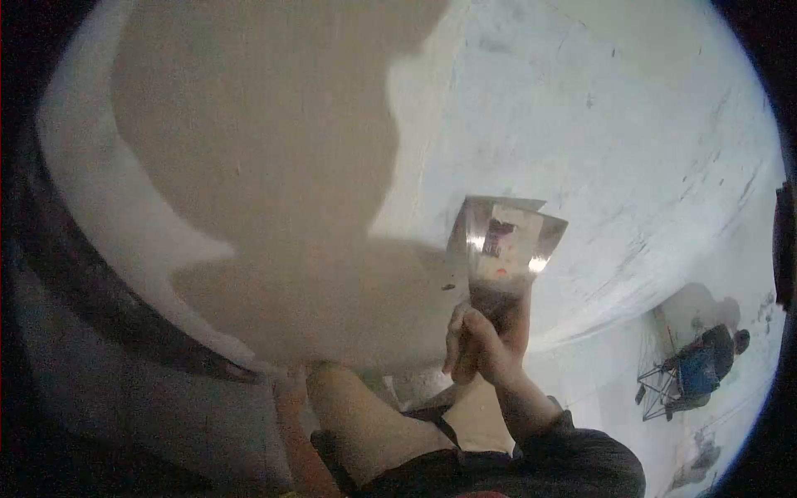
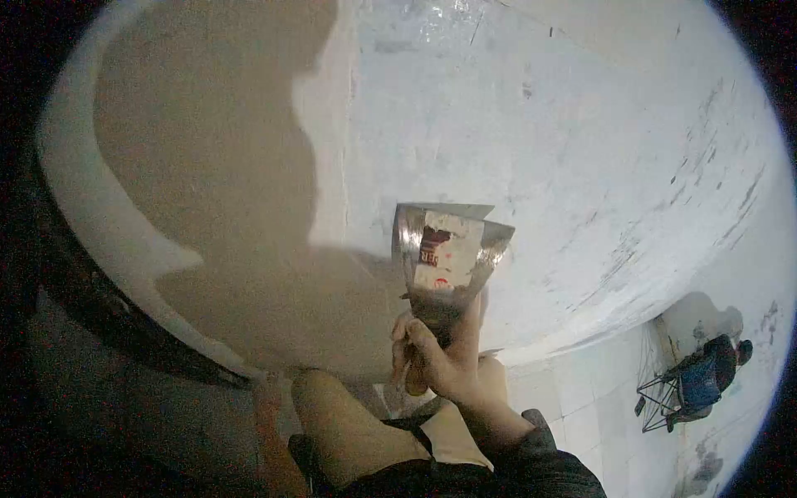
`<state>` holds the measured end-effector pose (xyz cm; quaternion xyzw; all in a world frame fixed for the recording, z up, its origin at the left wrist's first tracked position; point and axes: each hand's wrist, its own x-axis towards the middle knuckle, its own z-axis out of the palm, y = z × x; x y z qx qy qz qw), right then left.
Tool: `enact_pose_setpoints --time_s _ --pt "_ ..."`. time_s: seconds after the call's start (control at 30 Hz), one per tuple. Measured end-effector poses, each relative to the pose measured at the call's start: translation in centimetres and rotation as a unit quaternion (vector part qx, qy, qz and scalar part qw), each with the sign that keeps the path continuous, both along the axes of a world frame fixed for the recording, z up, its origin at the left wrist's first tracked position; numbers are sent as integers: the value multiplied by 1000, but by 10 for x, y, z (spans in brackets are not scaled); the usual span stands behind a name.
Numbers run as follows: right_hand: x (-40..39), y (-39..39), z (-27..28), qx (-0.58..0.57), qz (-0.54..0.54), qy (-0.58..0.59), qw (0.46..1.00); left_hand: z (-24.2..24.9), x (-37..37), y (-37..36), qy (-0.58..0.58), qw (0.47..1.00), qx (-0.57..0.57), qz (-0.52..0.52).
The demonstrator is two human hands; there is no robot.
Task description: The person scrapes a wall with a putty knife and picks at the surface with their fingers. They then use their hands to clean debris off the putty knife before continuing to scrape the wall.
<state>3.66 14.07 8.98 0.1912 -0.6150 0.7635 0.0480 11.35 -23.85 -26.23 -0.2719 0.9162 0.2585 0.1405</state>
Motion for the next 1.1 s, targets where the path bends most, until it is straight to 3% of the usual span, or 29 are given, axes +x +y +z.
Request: enact_pose_setpoints --time_s 0.07,0.17,0.37,0.53,0.63,0.7,0.8,0.87,0.93,0.97,1.03,1.1 --pt "-6 -6 7 -33 8 14 999 2 9 -2 5 1000 -7 -1" --pt "-3 -20 39 -13 -96 26 995 8 35 -8 27 999 -20 3" --pt "13 -11 36 118 -162 27 979 98 97 -12 17 997 -60 42" --pt "-11 25 -1 113 -137 38 983 171 121 -9 2 994 -88 62" --pt "-20 40 -16 49 -139 -21 989 203 124 27 -56 997 -26 37" --pt "-16 39 -19 73 -136 -38 987 239 108 69 -136 989 53 15" --pt "-7 31 -20 53 -128 -109 984 233 95 99 -160 985 52 -45" --pt "-11 38 -31 16 -13 -60 998 214 73 109 -136 988 27 -62" --pt "-13 32 -28 -26 43 -71 996 191 43 118 -91 995 28 -43" --pt "-10 33 -15 19 71 -115 991 179 29 123 -62 997 54 -15" --pt "-16 20 -17 -16 85 -64 994 161 -2 131 2 990 137 44" --pt "-15 -2 -5 -45 95 -38 994 149 -20 137 29 988 148 42"
